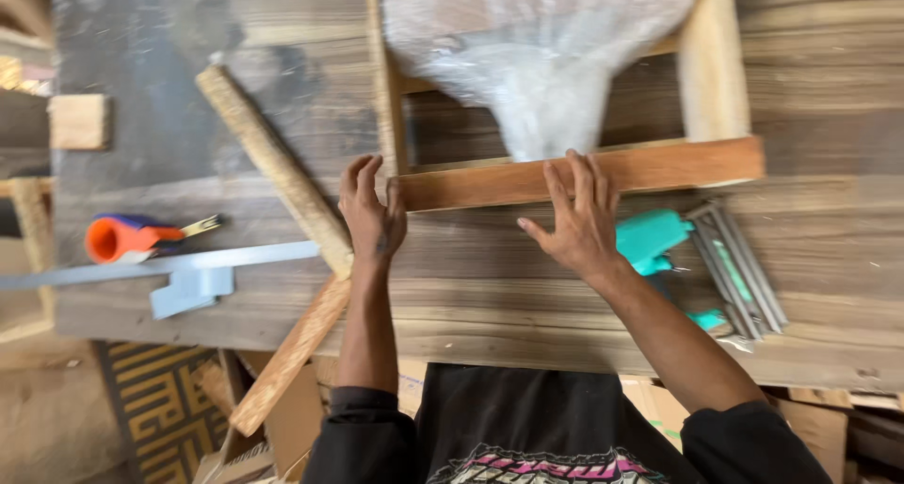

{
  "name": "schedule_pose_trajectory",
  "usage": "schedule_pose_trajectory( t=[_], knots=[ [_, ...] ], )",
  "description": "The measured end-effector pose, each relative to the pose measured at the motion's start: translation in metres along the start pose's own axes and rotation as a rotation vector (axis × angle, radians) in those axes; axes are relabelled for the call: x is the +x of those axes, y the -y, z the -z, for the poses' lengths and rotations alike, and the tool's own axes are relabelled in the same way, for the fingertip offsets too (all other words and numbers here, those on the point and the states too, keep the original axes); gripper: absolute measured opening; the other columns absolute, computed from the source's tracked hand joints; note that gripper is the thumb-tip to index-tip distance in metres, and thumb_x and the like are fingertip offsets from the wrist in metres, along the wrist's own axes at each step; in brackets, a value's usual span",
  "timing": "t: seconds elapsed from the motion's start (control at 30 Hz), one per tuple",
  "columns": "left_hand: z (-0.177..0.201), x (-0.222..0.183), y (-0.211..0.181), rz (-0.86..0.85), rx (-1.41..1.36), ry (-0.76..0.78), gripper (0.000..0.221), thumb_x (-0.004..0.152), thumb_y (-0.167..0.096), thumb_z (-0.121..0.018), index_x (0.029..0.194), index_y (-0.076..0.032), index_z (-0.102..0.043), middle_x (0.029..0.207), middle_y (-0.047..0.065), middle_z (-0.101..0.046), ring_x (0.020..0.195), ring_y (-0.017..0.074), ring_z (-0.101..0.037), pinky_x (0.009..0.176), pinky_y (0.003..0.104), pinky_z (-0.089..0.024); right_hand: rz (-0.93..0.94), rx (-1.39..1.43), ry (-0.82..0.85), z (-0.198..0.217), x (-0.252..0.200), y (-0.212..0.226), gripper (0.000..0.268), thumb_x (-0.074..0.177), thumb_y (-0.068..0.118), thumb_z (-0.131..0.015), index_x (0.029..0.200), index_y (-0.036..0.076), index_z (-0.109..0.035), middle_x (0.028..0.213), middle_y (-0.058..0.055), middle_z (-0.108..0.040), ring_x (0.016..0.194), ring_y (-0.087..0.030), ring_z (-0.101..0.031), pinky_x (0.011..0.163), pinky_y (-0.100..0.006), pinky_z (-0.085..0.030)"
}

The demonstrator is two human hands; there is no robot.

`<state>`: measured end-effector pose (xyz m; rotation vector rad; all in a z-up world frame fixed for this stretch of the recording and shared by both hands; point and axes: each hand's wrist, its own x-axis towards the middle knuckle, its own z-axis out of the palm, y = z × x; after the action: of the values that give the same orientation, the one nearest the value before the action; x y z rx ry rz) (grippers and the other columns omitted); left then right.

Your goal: The person builds a wooden frame around a wrapped object, measuring and cutting wooden strips, positioning them against the object, and securing them using a pneumatic nail gun.

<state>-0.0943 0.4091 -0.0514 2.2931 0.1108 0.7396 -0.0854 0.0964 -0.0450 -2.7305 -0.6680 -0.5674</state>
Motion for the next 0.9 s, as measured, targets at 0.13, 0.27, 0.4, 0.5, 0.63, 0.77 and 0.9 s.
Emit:
schedule_pose_trajectory(
  t=[0.13, 0.27, 0.4, 0.5, 0.63, 0.77, 0.9],
  knots=[
    [0.019, 0.009, 0.100, -0.148, 0.248, 0.167, 0.066, 0.068, -0.005, -0.070, 0.134, -0.007, -0.065, 0.125, 0.017, -0.058, 0.116, 0.0409, -0.060, 0.096, 0.052, -0.050, 0.011, 0.046, 0.048, -0.044, 0.016, 0.035, 0.085, 0.087, 0.069, -0.068, 0.143, 0.006, -0.061, 0.151, -0.023, -0.047, 0.144, -0.044, -0.037, 0.113, -0.066, -0.002],
    [0.025, 0.065, 0.086, -0.411, 0.499, 0.666, 0.097, 0.076, -0.019, -0.087, 0.160, -0.023, -0.037, 0.158, 0.020, -0.035, 0.144, 0.0419, -0.037, 0.105, 0.057, -0.044, -0.032, 0.074, 0.076, -0.063, 0.028, 0.078, 0.083, 0.093, 0.074, -0.058, 0.141, 0.006, -0.060, 0.150, -0.023, -0.048, 0.144, -0.043, -0.038, 0.111, -0.068, -0.001],
    [-0.029, 0.108, 0.122, -1.027, 0.733, 0.850, 0.081, 0.081, -0.074, -0.067, 0.146, -0.028, -0.052, 0.156, 0.011, -0.048, 0.155, 0.0356, -0.022, 0.121, 0.060, -0.021, -0.172, 0.056, 0.200, -0.061, 0.037, 0.087, 0.095, 0.092, 0.084, -0.042, 0.143, 0.006, -0.059, 0.145, -0.028, -0.052, 0.142, -0.049, -0.042, 0.110, -0.076, -0.007],
    [-0.129, 0.095, 0.209, -1.225, 0.297, 0.598, 0.073, 0.077, -0.085, -0.044, 0.100, -0.016, -0.054, 0.106, 0.009, -0.054, 0.132, 0.0351, -0.048, 0.114, 0.060, -0.034, -0.071, -0.087, -0.074, -0.081, 0.034, 0.078, 0.097, 0.087, 0.091, -0.041, 0.127, 0.006, -0.067, 0.123, -0.017, -0.061, 0.130, -0.036, -0.054, 0.111, -0.065, -0.012],
    [-0.092, 0.079, 0.155, -1.218, 0.336, 0.658, 0.018, 0.092, -0.036, -0.049, 0.094, -0.019, -0.058, 0.097, 0.006, -0.061, 0.106, 0.0279, -0.059, 0.106, 0.060, -0.042, -0.038, -0.189, -0.227, -0.110, 0.032, 0.049, 0.100, 0.083, 0.098, -0.030, 0.111, 0.013, -0.073, 0.107, -0.010, -0.066, 0.114, -0.030, -0.062, 0.107, -0.060, -0.025],
    [-0.108, 0.011, 0.120, -1.085, 0.237, 0.495, 0.021, 0.088, -0.035, -0.052, 0.090, -0.015, -0.058, 0.096, 0.010, -0.057, 0.102, 0.0314, -0.056, 0.099, 0.062, -0.041, 0.037, -0.198, -0.237, -0.080, 0.019, 0.007, 0.101, 0.076, 0.102, -0.022, 0.103, 0.022, -0.077, 0.103, -0.004, -0.070, 0.110, -0.027, -0.063, 0.107, -0.056, -0.032],
    [-0.077, -0.019, -0.003, -0.893, 0.228, 0.359, 0.010, 0.084, -0.022, -0.052, 0.077, -0.015, -0.056, 0.082, 0.013, -0.052, 0.083, 0.0342, -0.052, 0.085, 0.054, -0.044, 0.012, -0.050, -0.156, -0.031, -0.003, -0.043, 0.081, 0.082, 0.084, -0.061, 0.119, 0.014, -0.078, 0.134, -0.017, -0.061, 0.130, -0.044, -0.051, 0.111, -0.071, -0.014]
  ],
)
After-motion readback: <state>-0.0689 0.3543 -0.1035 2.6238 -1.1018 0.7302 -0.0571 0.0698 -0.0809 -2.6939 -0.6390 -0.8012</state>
